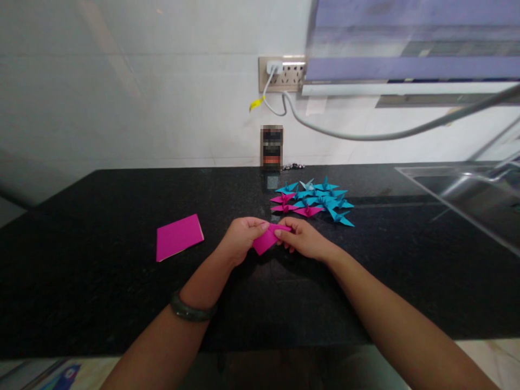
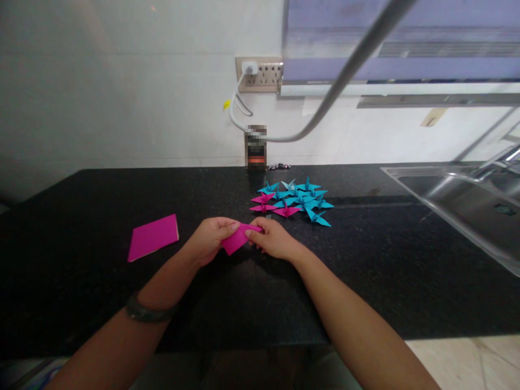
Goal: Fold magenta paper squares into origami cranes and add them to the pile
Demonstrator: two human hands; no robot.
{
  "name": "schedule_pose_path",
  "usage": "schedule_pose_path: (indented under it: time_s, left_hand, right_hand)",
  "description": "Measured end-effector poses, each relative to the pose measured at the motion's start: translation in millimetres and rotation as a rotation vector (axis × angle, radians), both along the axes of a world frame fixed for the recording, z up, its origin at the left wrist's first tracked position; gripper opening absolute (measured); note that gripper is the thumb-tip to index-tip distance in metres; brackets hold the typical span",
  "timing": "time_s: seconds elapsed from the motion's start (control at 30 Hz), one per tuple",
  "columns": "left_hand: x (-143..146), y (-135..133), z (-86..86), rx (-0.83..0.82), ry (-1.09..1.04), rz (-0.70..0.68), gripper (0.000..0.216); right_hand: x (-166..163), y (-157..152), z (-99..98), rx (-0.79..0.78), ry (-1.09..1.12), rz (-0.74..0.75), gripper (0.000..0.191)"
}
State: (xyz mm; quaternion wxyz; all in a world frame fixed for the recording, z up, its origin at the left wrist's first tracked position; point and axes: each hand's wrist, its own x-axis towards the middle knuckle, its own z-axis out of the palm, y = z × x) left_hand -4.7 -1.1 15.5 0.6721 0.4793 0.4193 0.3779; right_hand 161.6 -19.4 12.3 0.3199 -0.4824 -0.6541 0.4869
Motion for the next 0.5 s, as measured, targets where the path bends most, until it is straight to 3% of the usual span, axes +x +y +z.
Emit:
schedule_pose_path:
  time_s: [0.5]
  left_hand:
    - [-0.5, 0.2, 1.4, 0.02, 0.027, -0.001, 0.021]
  right_hand:
    - [3.8, 2.5, 0.0, -0.014, -0.04, 0.074, 0.029]
